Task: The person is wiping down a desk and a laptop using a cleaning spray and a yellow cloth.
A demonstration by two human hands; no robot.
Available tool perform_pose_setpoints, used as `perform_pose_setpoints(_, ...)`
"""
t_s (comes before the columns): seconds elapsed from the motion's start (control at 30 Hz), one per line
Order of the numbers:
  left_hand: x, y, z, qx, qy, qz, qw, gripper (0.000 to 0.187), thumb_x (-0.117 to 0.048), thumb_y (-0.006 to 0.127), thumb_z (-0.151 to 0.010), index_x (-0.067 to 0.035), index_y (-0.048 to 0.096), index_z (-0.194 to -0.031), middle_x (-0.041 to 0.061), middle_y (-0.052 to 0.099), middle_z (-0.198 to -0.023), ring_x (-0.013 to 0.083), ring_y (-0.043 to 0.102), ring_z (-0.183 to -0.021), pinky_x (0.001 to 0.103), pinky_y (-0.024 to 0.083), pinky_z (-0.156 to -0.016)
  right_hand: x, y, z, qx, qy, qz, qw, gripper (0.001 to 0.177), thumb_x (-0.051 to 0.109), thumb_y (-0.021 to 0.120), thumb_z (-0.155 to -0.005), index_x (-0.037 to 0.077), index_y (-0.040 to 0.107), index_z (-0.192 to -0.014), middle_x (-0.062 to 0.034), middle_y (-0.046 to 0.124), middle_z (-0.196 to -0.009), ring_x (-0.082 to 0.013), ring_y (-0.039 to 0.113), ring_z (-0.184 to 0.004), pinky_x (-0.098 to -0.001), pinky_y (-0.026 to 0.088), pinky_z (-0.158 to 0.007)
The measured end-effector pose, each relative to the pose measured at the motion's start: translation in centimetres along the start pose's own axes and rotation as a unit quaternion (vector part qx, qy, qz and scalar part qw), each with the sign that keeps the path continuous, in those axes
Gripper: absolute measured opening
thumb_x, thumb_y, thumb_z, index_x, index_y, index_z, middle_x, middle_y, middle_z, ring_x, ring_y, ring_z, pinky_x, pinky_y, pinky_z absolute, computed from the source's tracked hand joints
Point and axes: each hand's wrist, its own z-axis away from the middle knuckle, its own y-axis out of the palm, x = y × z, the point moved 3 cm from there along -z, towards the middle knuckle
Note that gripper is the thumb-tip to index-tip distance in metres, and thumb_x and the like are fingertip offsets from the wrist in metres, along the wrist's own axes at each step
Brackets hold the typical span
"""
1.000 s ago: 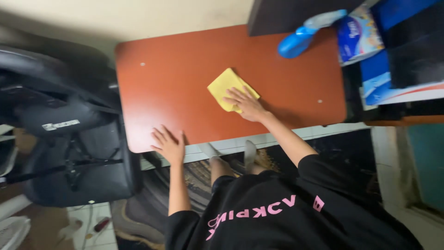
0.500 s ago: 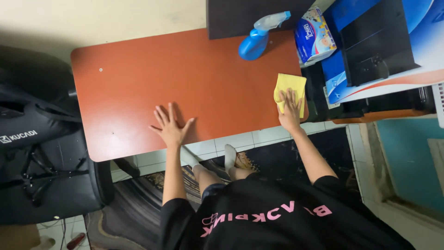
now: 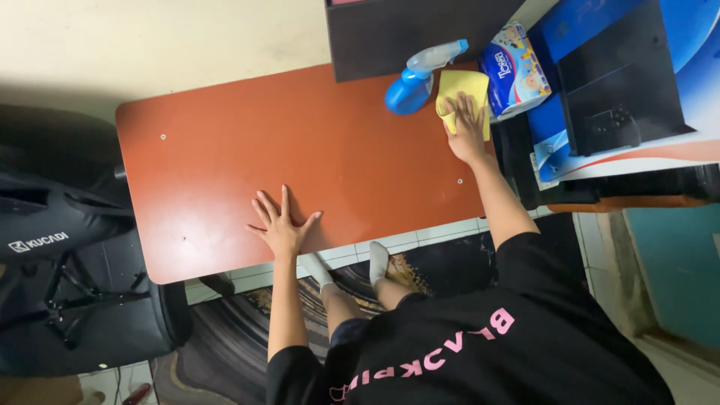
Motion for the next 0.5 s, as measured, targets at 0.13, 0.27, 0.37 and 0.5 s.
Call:
perform_pose_setpoints(0.13, 0.0, -0.1, 0.2, 0.004, -0.003, 0.002, 1.000, 0.116, -0.087, 0.066, -0.068, -0.033, 0.029, -0.164, 0.022, 0.005, -0.172, 0.0411, 0.002, -0.159, 0.084, 0.002, -0.110, 0.0, -0.5, 1.5, 0.017, -0.009, 0.013, 1.000, 0.065, 0.024, 0.059, -0.106, 0.023, 0.031, -0.165, -0.0129, 0.021, -0.173, -0.0345, 0.016, -0.161, -0.0655, 0.005, -0.125)
perform_pose_setpoints(0.27, -0.1, -0.4, 0.1, 0.011, -0.007, 0.002, 1.000, 0.115, -0.085, 0.067, -0.069, -0.034, 0.027, -0.164, 0.022, 0.005, -0.172, 0.0407, 0.002, -0.159, 0.084, 0.001, -0.110, 0.8, -0.8, 6.0, 0.029, 0.015, 0.009, 0.999, 0.067, 0.025, 0.060, -0.105, 0.025, 0.030, -0.165, -0.0119, 0.020, -0.174, -0.0336, 0.016, -0.161, -0.0632, 0.005, -0.126)
perform_pose_setpoints(0.37, 0.1, -0.5, 0.3, 0.011, -0.013, 0.006, 1.000, 0.114, -0.085, 0.066, -0.070, -0.035, 0.027, -0.164, 0.022, 0.005, -0.172, 0.0405, 0.001, -0.159, 0.083, 0.001, -0.110, 3.0, -1.9, 10.9, 0.030, 0.049, 0.010, 0.998, 0.070, 0.024, 0.060, -0.103, 0.022, 0.028, -0.166, -0.0149, 0.019, -0.173, -0.0347, 0.015, -0.161, -0.0631, 0.007, -0.126)
perform_pose_setpoints(0.5, 0.2, -0.7, 0.6, -0.001, -0.004, -0.003, 1.000, 0.114, -0.086, 0.066, -0.071, -0.034, 0.026, -0.164, 0.022, 0.005, -0.172, 0.0415, 0.002, -0.159, 0.083, 0.001, -0.111, 5.5, -0.8, 16.4, 0.006, 0.074, 0.010, 0.997, 0.067, 0.027, 0.060, -0.105, 0.023, 0.030, -0.165, -0.0132, 0.020, -0.174, -0.0335, 0.015, -0.161, -0.0627, 0.008, -0.127)
